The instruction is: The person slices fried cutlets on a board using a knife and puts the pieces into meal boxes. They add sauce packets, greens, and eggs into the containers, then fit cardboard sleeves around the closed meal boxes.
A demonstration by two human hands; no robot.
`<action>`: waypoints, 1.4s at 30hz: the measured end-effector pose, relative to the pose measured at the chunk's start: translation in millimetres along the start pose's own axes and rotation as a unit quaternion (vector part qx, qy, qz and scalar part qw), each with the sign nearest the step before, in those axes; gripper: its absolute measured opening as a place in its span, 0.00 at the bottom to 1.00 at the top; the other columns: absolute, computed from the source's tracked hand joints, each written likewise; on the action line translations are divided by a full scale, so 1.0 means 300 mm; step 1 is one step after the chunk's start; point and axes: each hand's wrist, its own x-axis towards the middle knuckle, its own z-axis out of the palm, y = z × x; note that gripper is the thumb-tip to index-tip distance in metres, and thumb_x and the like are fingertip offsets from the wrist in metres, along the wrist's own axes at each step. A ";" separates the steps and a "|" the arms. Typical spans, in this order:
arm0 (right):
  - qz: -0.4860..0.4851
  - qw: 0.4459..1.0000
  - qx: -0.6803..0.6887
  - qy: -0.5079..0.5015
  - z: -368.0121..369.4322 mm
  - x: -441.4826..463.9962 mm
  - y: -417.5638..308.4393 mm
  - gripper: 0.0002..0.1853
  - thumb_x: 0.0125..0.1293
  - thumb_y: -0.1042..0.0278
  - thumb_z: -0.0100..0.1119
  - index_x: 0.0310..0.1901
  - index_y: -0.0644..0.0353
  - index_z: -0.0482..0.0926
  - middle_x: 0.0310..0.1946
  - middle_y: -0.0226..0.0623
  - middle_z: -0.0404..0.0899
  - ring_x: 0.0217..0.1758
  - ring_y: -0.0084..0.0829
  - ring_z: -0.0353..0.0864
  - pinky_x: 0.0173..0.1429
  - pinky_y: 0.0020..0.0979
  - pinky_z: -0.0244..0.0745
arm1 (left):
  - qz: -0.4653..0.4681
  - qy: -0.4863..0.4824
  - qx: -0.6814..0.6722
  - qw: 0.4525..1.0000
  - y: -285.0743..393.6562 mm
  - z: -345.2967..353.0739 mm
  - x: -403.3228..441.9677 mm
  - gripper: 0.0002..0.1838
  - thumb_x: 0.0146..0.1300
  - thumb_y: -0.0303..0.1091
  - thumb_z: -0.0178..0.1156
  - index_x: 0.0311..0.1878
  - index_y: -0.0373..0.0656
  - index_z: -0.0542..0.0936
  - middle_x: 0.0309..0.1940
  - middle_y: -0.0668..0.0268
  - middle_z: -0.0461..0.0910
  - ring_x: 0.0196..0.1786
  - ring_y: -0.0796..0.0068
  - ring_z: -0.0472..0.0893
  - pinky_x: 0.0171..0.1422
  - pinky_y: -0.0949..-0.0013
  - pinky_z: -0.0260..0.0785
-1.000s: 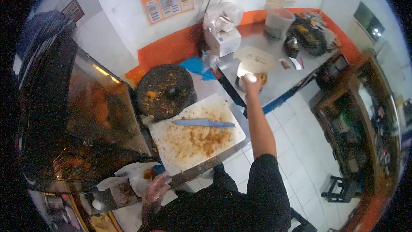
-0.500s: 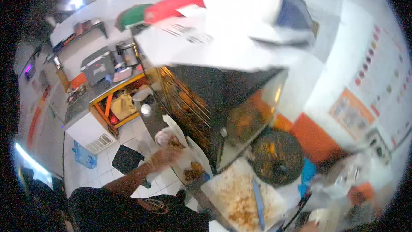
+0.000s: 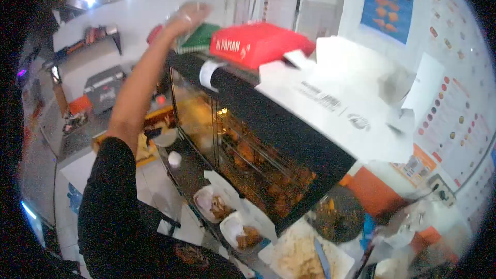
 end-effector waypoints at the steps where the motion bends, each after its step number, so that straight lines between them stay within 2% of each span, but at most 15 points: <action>1: -0.005 0.999 -0.031 -0.015 -0.052 -0.082 0.026 0.18 0.68 0.58 0.57 0.50 0.64 0.81 0.43 0.42 0.83 0.38 0.35 0.81 0.40 0.36 0.79 | 0.029 0.021 -0.032 0.999 -0.041 0.038 -0.026 0.24 0.67 0.51 0.55 0.53 0.41 0.81 0.53 0.52 0.80 0.56 0.53 0.79 0.64 0.59 0.68; 4: -0.006 0.996 -0.044 -0.077 -0.240 -0.308 0.167 0.18 0.68 0.58 0.57 0.48 0.65 0.81 0.40 0.42 0.84 0.34 0.35 0.82 0.36 0.35 0.81 | 0.051 0.142 -0.048 0.987 -0.141 0.108 -0.265 0.17 0.64 0.44 0.57 0.51 0.45 0.83 0.50 0.56 0.82 0.55 0.57 0.79 0.64 0.59 0.69; 6: 0.265 0.964 -0.020 -0.033 -0.136 -0.617 -0.095 0.14 0.67 0.68 0.55 0.50 0.66 0.78 0.43 0.40 0.81 0.42 0.30 0.80 0.43 0.30 0.78 | 0.123 0.118 -0.071 0.983 0.058 0.047 -0.592 0.18 0.66 0.43 0.49 0.48 0.44 0.82 0.48 0.57 0.83 0.52 0.57 0.80 0.60 0.61 0.69; 9: 0.313 0.943 -0.016 -0.114 0.017 -0.961 -0.340 0.12 0.63 0.70 0.57 0.48 0.59 0.77 0.38 0.31 0.77 0.39 0.24 0.75 0.41 0.27 0.72 | 0.140 -0.050 -0.187 0.971 0.143 0.153 -1.062 0.15 0.61 0.29 0.56 0.52 0.45 0.80 0.53 0.58 0.79 0.56 0.62 0.77 0.62 0.62 0.68; 12: 0.308 0.924 0.004 -0.227 0.170 -1.144 -0.602 0.13 0.62 0.75 0.58 0.49 0.62 0.78 0.41 0.31 0.78 0.41 0.22 0.74 0.45 0.27 0.73 | 0.024 -0.416 -0.519 0.747 0.215 0.324 -1.461 0.26 0.66 0.32 0.58 0.68 0.45 0.72 0.67 0.51 0.70 0.70 0.56 0.69 0.73 0.59 0.61; 15: 0.247 0.793 0.120 -0.544 0.307 -1.186 -0.934 0.40 0.60 0.73 0.66 0.74 0.53 0.58 0.57 0.35 0.73 0.49 0.26 0.75 0.52 0.27 0.73 | 0.131 -0.622 -0.559 0.532 0.307 0.354 -1.756 0.39 0.67 0.41 0.62 0.76 0.43 0.56 0.74 0.56 0.60 0.74 0.63 0.63 0.77 0.62 0.54; 19: 0.124 0.704 0.025 -0.699 0.399 -1.217 -0.885 0.14 0.59 0.73 0.69 0.47 0.63 0.84 0.36 0.32 0.83 0.36 0.24 0.79 0.41 0.27 0.75 | -0.075 -0.693 -0.666 0.268 0.316 0.301 -1.762 0.38 0.68 0.41 0.61 0.77 0.43 0.57 0.72 0.57 0.63 0.74 0.65 0.63 0.76 0.64 0.55; 22: 0.185 0.778 -0.053 -0.598 0.421 -1.189 -0.871 0.08 0.63 0.69 0.67 0.37 0.67 0.86 0.27 0.33 0.83 0.30 0.25 0.79 0.39 0.26 0.74 | -0.059 -0.687 -0.607 0.396 0.198 0.305 -1.757 0.33 0.69 0.39 0.59 0.74 0.43 0.62 0.70 0.56 0.66 0.73 0.64 0.63 0.76 0.64 0.55; 25: 0.281 0.897 0.094 -0.328 0.383 -1.036 -0.702 0.10 0.65 0.66 0.65 0.34 0.66 0.84 0.25 0.32 0.81 0.30 0.25 0.79 0.37 0.26 0.74 | -0.187 -0.608 -0.700 0.325 0.129 0.308 -1.735 0.28 0.70 0.41 0.58 0.69 0.39 0.69 0.64 0.58 0.72 0.68 0.66 0.70 0.74 0.63 0.58; 28: 0.254 0.958 0.133 -0.017 0.322 -0.809 -0.692 0.09 0.66 0.65 0.57 0.34 0.62 0.79 0.31 0.36 0.80 0.36 0.29 0.80 0.41 0.29 0.75 | -0.253 -0.577 -0.582 0.514 0.143 0.403 -1.792 0.27 0.67 0.43 0.59 0.62 0.34 0.73 0.57 0.54 0.78 0.60 0.61 0.77 0.68 0.61 0.66; 31: 0.236 0.955 0.105 0.146 0.254 -0.700 -0.651 0.12 0.67 0.64 0.52 0.42 0.66 0.77 0.46 0.43 0.80 0.47 0.33 0.79 0.49 0.36 0.76 | -0.116 -0.539 -0.400 0.732 0.278 0.617 -1.953 0.24 0.66 0.41 0.58 0.59 0.32 0.73 0.50 0.52 0.82 0.52 0.55 0.81 0.57 0.53 0.72; 34: 0.197 0.973 0.084 0.090 0.314 -0.711 -0.514 0.13 0.65 0.64 0.53 0.43 0.67 0.76 0.47 0.42 0.79 0.48 0.33 0.77 0.52 0.35 0.74 | -0.018 -0.545 -0.217 0.809 0.436 0.713 -1.986 0.27 0.62 0.44 0.60 0.57 0.32 0.75 0.46 0.46 0.81 0.49 0.47 0.81 0.53 0.48 0.71; 35: 0.145 0.989 0.042 0.007 0.341 -0.729 -0.434 0.16 0.65 0.63 0.56 0.47 0.68 0.76 0.46 0.40 0.78 0.49 0.31 0.77 0.54 0.33 0.72 | 0.032 -0.479 -0.173 0.860 0.480 0.710 -1.981 0.19 0.62 0.44 0.59 0.40 0.33 0.77 0.37 0.45 0.82 0.44 0.45 0.82 0.52 0.48 0.73; 38: 0.299 0.889 0.061 -0.341 0.432 -0.785 -0.430 0.17 0.64 0.67 0.57 0.52 0.69 0.77 0.46 0.37 0.79 0.51 0.30 0.79 0.58 0.33 0.72 | -0.009 -0.548 -0.178 0.817 0.508 0.746 -1.960 0.18 0.62 0.43 0.58 0.40 0.34 0.77 0.35 0.47 0.82 0.42 0.45 0.82 0.50 0.47 0.73; 42: 0.284 0.913 0.096 -0.278 0.380 -0.764 -0.465 0.15 0.63 0.71 0.55 0.50 0.68 0.78 0.46 0.44 0.82 0.45 0.34 0.85 0.50 0.30 0.81 | -0.309 -0.125 -0.402 0.853 0.219 0.877 -1.829 0.14 0.64 0.30 0.56 0.50 0.34 0.71 0.50 0.49 0.75 0.54 0.55 0.75 0.58 0.58 0.66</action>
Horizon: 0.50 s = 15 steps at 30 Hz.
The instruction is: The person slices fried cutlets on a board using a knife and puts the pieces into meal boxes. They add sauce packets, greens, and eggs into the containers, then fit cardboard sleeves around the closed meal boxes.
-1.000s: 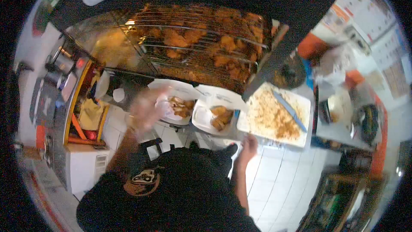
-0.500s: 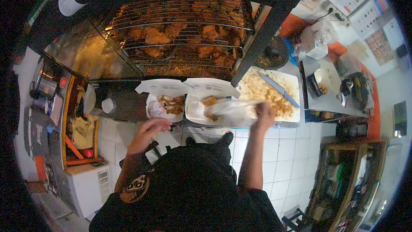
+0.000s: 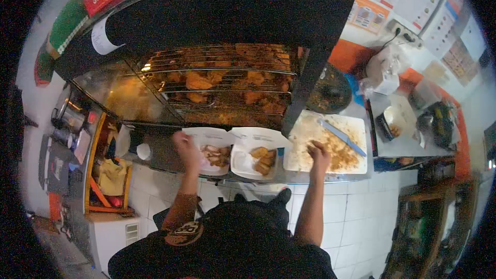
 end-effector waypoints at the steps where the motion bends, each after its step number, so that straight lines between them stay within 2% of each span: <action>1: -0.012 0.999 0.014 0.044 -0.027 -0.024 -0.002 0.12 0.64 0.72 0.53 0.46 0.65 0.79 0.43 0.43 0.83 0.41 0.31 0.84 0.47 0.29 0.81 | -0.055 0.081 -0.068 0.993 0.080 -0.057 0.113 0.21 0.66 0.28 0.56 0.60 0.33 0.66 0.60 0.50 0.68 0.60 0.57 0.71 0.65 0.58 0.62; 2: 0.004 0.995 0.014 0.097 -0.054 -0.041 -0.004 0.07 0.65 0.74 0.52 0.40 0.64 0.79 0.41 0.41 0.83 0.36 0.29 0.83 0.39 0.25 0.80 | -0.010 0.163 -0.044 0.986 0.051 -0.089 0.229 0.31 0.71 0.39 0.55 0.71 0.34 0.58 0.68 0.46 0.62 0.68 0.54 0.65 0.73 0.59 0.55; 4: 0.020 0.988 -0.014 0.153 -0.147 -0.060 0.038 0.05 0.65 0.75 0.52 0.40 0.63 0.78 0.38 0.42 0.84 0.32 0.28 0.82 0.35 0.26 0.79 | -0.041 0.204 -0.110 0.972 -0.048 -0.090 0.457 0.41 0.73 0.55 0.50 0.77 0.36 0.49 0.76 0.47 0.50 0.77 0.54 0.54 0.79 0.60 0.44; 6: 0.042 0.983 -0.007 0.176 -0.224 -0.100 0.079 0.07 0.63 0.75 0.53 0.42 0.62 0.78 0.38 0.45 0.84 0.28 0.27 0.81 0.33 0.26 0.78 | -0.087 0.144 -0.114 0.979 -0.151 -0.027 0.548 0.46 0.72 0.64 0.43 0.78 0.38 0.45 0.79 0.52 0.42 0.80 0.56 0.46 0.81 0.59 0.37; 8: 0.018 0.983 0.018 0.179 -0.278 -0.149 0.119 0.08 0.62 0.75 0.53 0.42 0.66 0.78 0.35 0.43 0.84 0.27 0.26 0.79 0.31 0.25 0.76 | -0.112 0.107 -0.127 0.980 -0.177 0.024 0.581 0.47 0.72 0.65 0.42 0.78 0.38 0.41 0.79 0.53 0.38 0.80 0.58 0.43 0.81 0.58 0.34; 10: 0.041 0.976 -0.002 0.212 -0.254 -0.220 0.082 0.09 0.62 0.75 0.53 0.42 0.67 0.79 0.34 0.42 0.84 0.27 0.26 0.79 0.31 0.25 0.76 | -0.127 0.101 -0.155 0.975 -0.153 0.049 0.581 0.48 0.72 0.66 0.40 0.77 0.38 0.38 0.79 0.54 0.34 0.80 0.59 0.39 0.81 0.58 0.32; 12: 0.024 0.979 -0.003 0.203 -0.261 -0.257 0.138 0.09 0.61 0.74 0.54 0.41 0.67 0.80 0.33 0.42 0.84 0.27 0.26 0.79 0.31 0.24 0.76 | -0.141 0.095 -0.178 0.969 -0.112 0.075 0.555 0.48 0.72 0.66 0.39 0.77 0.38 0.35 0.79 0.55 0.29 0.80 0.61 0.36 0.81 0.57 0.30; 15: 0.061 0.979 -0.027 0.193 -0.211 -0.309 0.161 0.08 0.62 0.75 0.52 0.41 0.66 0.79 0.35 0.42 0.84 0.29 0.27 0.81 0.34 0.26 0.77 | -0.159 0.081 -0.195 0.964 -0.037 0.104 0.487 0.50 0.71 0.68 0.36 0.76 0.39 0.30 0.79 0.57 0.23 0.81 0.63 0.31 0.81 0.57 0.26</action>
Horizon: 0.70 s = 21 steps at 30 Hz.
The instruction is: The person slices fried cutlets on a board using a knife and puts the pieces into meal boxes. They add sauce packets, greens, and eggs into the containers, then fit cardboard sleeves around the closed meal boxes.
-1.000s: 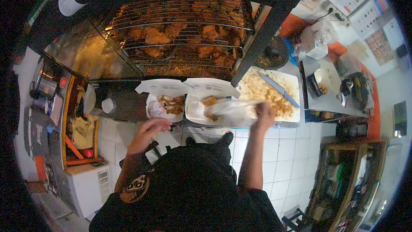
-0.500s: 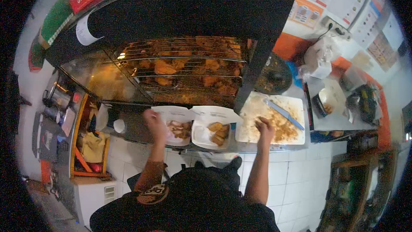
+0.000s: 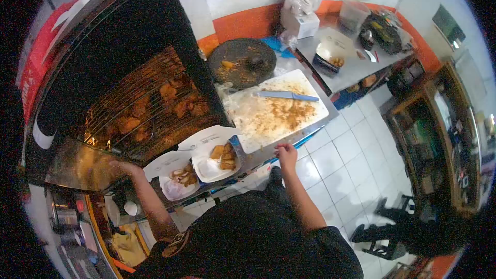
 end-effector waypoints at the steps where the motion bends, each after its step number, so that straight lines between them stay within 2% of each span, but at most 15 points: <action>1: 0.015 1.000 -0.013 -0.007 0.017 -0.015 0.009 0.08 0.62 0.75 0.52 0.41 0.66 0.78 0.36 0.43 0.84 0.30 0.27 0.81 0.35 0.26 0.77 | -0.007 -0.011 -0.001 1.000 0.014 0.019 -0.046 0.50 0.71 0.68 0.36 0.76 0.39 0.28 0.78 0.58 0.21 0.81 0.63 0.30 0.82 0.56 0.25; 4: 0.020 0.999 -0.027 -0.035 0.081 -0.066 0.013 0.09 0.63 0.75 0.52 0.42 0.66 0.78 0.37 0.43 0.85 0.30 0.28 0.81 0.37 0.27 0.78 | -0.033 -0.071 0.019 0.997 0.059 0.058 -0.201 0.53 0.70 0.70 0.34 0.75 0.40 0.22 0.78 0.59 0.14 0.80 0.66 0.22 0.81 0.57 0.20; 6: 0.014 0.997 -0.038 -0.058 0.124 -0.089 0.005 0.09 0.63 0.75 0.52 0.43 0.67 0.78 0.37 0.42 0.84 0.31 0.28 0.81 0.37 0.28 0.78 | -0.049 -0.129 0.093 0.986 0.135 0.087 -0.357 0.56 0.67 0.74 0.37 0.74 0.42 0.20 0.76 0.61 0.10 0.79 0.68 0.17 0.81 0.58 0.18; 8: 0.013 0.996 -0.035 -0.085 0.158 -0.101 -0.001 0.08 0.64 0.76 0.52 0.43 0.67 0.77 0.37 0.42 0.84 0.31 0.28 0.81 0.38 0.28 0.78 | -0.060 -0.215 0.144 0.964 0.190 0.099 -0.475 0.58 0.65 0.75 0.39 0.74 0.45 0.17 0.75 0.62 0.07 0.78 0.68 0.16 0.81 0.59 0.20; 10: 0.019 0.993 -0.016 -0.112 0.180 -0.120 -0.001 0.08 0.64 0.76 0.52 0.43 0.67 0.77 0.37 0.41 0.84 0.32 0.28 0.81 0.38 0.28 0.78 | -0.041 -0.324 0.037 0.944 0.163 0.079 -0.566 0.59 0.66 0.67 0.52 0.75 0.46 0.21 0.74 0.60 0.06 0.78 0.66 0.15 0.81 0.58 0.20; 13: 0.032 0.992 -0.007 -0.118 0.198 -0.182 -0.050 0.08 0.64 0.76 0.51 0.43 0.66 0.78 0.37 0.41 0.84 0.32 0.28 0.81 0.39 0.28 0.78 | 0.143 -0.370 0.185 0.899 0.185 0.036 -0.701 0.49 0.65 0.48 0.63 0.78 0.41 0.44 0.79 0.45 0.33 0.81 0.51 0.36 0.81 0.53 0.37; 16: 0.030 0.994 -0.024 -0.100 0.162 -0.228 -0.041 0.08 0.65 0.75 0.53 0.43 0.65 0.79 0.38 0.39 0.84 0.34 0.27 0.81 0.41 0.27 0.78 | 0.224 -0.382 0.236 0.865 0.090 -0.082 -0.742 0.29 0.65 0.40 0.60 0.65 0.36 0.68 0.64 0.45 0.66 0.67 0.47 0.67 0.70 0.54 0.59; 18: 0.023 0.995 -0.063 -0.072 0.128 -0.256 -0.043 0.08 0.65 0.74 0.54 0.43 0.65 0.79 0.38 0.39 0.84 0.34 0.27 0.81 0.41 0.28 0.78 | 0.163 -0.375 0.321 0.854 0.040 -0.142 -0.779 0.18 0.60 0.31 0.61 0.51 0.34 0.74 0.44 0.48 0.77 0.50 0.44 0.76 0.57 0.50 0.67; 21: 0.032 0.996 -0.057 -0.054 0.032 -0.289 -0.003 0.09 0.65 0.74 0.52 0.43 0.66 0.80 0.38 0.41 0.85 0.34 0.29 0.82 0.42 0.29 0.79 | 0.208 -0.365 0.431 0.799 -0.059 -0.162 -0.797 0.18 0.63 0.38 0.59 0.50 0.35 0.74 0.45 0.46 0.78 0.52 0.45 0.77 0.56 0.51 0.69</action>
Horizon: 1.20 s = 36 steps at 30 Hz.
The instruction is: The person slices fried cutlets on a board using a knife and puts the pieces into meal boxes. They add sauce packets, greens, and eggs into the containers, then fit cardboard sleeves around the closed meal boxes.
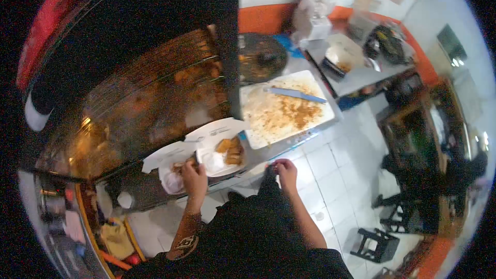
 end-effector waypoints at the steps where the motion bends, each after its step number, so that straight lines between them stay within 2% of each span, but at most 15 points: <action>1: 0.014 1.000 -0.005 0.008 -0.023 -0.020 -0.004 0.09 0.65 0.74 0.52 0.43 0.66 0.80 0.38 0.42 0.85 0.35 0.30 0.83 0.42 0.29 0.80 | 0.002 -0.008 0.007 1.000 -0.044 0.054 0.008 0.17 0.64 0.39 0.57 0.49 0.35 0.74 0.45 0.45 0.79 0.50 0.45 0.78 0.55 0.50 0.69; 2: 0.028 0.999 -0.008 0.019 -0.043 -0.043 -0.006 0.10 0.65 0.74 0.52 0.43 0.67 0.80 0.38 0.42 0.85 0.35 0.30 0.83 0.42 0.29 0.80 | 0.007 -0.017 0.014 1.000 -0.078 0.102 0.031 0.17 0.65 0.41 0.55 0.47 0.36 0.74 0.44 0.44 0.80 0.49 0.44 0.79 0.53 0.49 0.70; 3: 0.019 0.997 -0.067 0.021 -0.074 -0.047 0.006 0.10 0.64 0.75 0.52 0.43 0.67 0.79 0.37 0.42 0.85 0.35 0.30 0.84 0.42 0.29 0.80 | -0.060 -0.118 0.071 0.989 -0.032 0.083 0.065 0.16 0.66 0.40 0.52 0.46 0.35 0.74 0.41 0.43 0.81 0.45 0.42 0.81 0.50 0.46 0.72; 8: 0.033 0.998 -0.048 0.023 -0.157 -0.070 -0.088 0.09 0.64 0.77 0.51 0.43 0.66 0.80 0.38 0.39 0.85 0.35 0.27 0.82 0.42 0.27 0.79 | -0.115 -0.127 0.142 0.975 0.024 0.141 0.126 0.18 0.69 0.38 0.51 0.51 0.32 0.68 0.36 0.40 0.82 0.43 0.41 0.83 0.48 0.47 0.75; 12: 0.022 0.999 -0.038 0.017 -0.275 -0.010 -0.094 0.08 0.64 0.77 0.52 0.42 0.65 0.79 0.38 0.38 0.85 0.35 0.26 0.81 0.41 0.27 0.77 | -0.063 -0.103 0.159 0.980 0.030 0.140 0.110 0.18 0.72 0.43 0.49 0.50 0.36 0.74 0.38 0.47 0.84 0.42 0.45 0.84 0.45 0.48 0.75; 15: 0.042 0.999 -0.022 0.018 -0.383 0.041 -0.130 0.08 0.65 0.76 0.53 0.43 0.65 0.78 0.39 0.38 0.84 0.36 0.27 0.82 0.43 0.28 0.79 | 0.070 -0.083 0.140 0.984 -0.005 0.144 0.099 0.16 0.71 0.37 0.50 0.39 0.31 0.78 0.36 0.46 0.82 0.40 0.43 0.82 0.47 0.47 0.73; 17: 0.036 0.999 0.002 0.017 -0.505 0.082 -0.134 0.07 0.66 0.75 0.53 0.43 0.65 0.79 0.39 0.39 0.84 0.36 0.27 0.82 0.42 0.28 0.79 | 0.036 -0.081 0.146 0.985 -0.153 0.231 0.118 0.15 0.70 0.36 0.51 0.46 0.31 0.77 0.43 0.44 0.81 0.48 0.43 0.80 0.56 0.47 0.69; 18: 0.031 0.999 0.013 0.016 -0.579 0.112 -0.133 0.07 0.66 0.75 0.54 0.43 0.66 0.79 0.39 0.39 0.84 0.37 0.28 0.83 0.42 0.28 0.79 | -0.035 -0.157 0.165 0.973 -0.016 0.134 0.109 0.23 0.69 0.39 0.53 0.60 0.30 0.73 0.53 0.39 0.77 0.58 0.41 0.76 0.64 0.50 0.67; 19: 0.037 0.998 0.028 0.030 -0.666 0.143 -0.131 0.07 0.67 0.74 0.54 0.43 0.65 0.79 0.39 0.40 0.85 0.37 0.28 0.83 0.43 0.28 0.79 | -0.047 -0.198 0.212 0.956 0.058 0.073 0.104 0.24 0.69 0.39 0.55 0.60 0.30 0.73 0.54 0.41 0.77 0.58 0.43 0.77 0.64 0.51 0.67; 21: 0.029 0.995 0.056 0.078 -0.876 0.209 -0.132 0.07 0.67 0.74 0.54 0.43 0.65 0.79 0.39 0.41 0.85 0.36 0.28 0.83 0.42 0.28 0.79 | -0.028 -0.159 0.185 0.969 0.062 0.076 0.069 0.24 0.66 0.35 0.58 0.62 0.32 0.73 0.53 0.42 0.78 0.56 0.45 0.78 0.63 0.50 0.67; 23: 0.041 0.988 0.071 0.132 -1.102 0.284 -0.130 0.08 0.65 0.74 0.54 0.43 0.66 0.79 0.38 0.43 0.85 0.34 0.29 0.83 0.40 0.28 0.80 | -0.018 -0.149 0.061 0.987 0.207 0.022 0.006 0.24 0.68 0.36 0.54 0.62 0.30 0.72 0.53 0.39 0.76 0.56 0.41 0.75 0.67 0.49 0.61; 26: 0.033 0.976 0.016 0.214 -1.428 0.454 -0.096 0.08 0.64 0.74 0.54 0.41 0.66 0.79 0.34 0.43 0.85 0.31 0.27 0.81 0.33 0.25 0.76 | 0.109 -0.044 0.181 0.976 0.151 0.095 -0.036 0.24 0.66 0.35 0.56 0.61 0.29 0.71 0.52 0.40 0.76 0.55 0.40 0.74 0.65 0.48 0.61; 29: 0.016 0.976 -0.021 0.214 -1.582 0.658 -0.219 0.08 0.64 0.71 0.56 0.40 0.66 0.80 0.32 0.40 0.84 0.28 0.24 0.78 0.30 0.24 0.73 | 0.025 -0.133 0.135 0.982 0.690 0.045 -0.119 0.23 0.66 0.35 0.57 0.59 0.28 0.72 0.54 0.39 0.75 0.57 0.39 0.73 0.65 0.50 0.62; 34: -0.060 0.987 -0.118 0.086 -1.517 1.107 -0.482 0.11 0.65 0.65 0.56 0.43 0.63 0.81 0.34 0.35 0.84 0.32 0.24 0.79 0.35 0.26 0.76 | 0.026 -0.114 0.097 0.988 1.036 0.268 -0.150 0.23 0.68 0.36 0.57 0.58 0.27 0.72 0.52 0.39 0.75 0.56 0.40 0.74 0.61 0.50 0.64; 36: -0.072 0.994 -0.079 0.035 -1.439 1.319 -0.480 0.13 0.64 0.65 0.59 0.45 0.63 0.79 0.34 0.34 0.82 0.30 0.24 0.79 0.33 0.27 0.76 | 0.006 -0.132 0.064 0.989 1.193 0.381 -0.129 0.23 0.68 0.36 0.56 0.59 0.27 0.72 0.51 0.38 0.75 0.56 0.41 0.74 0.60 0.50 0.65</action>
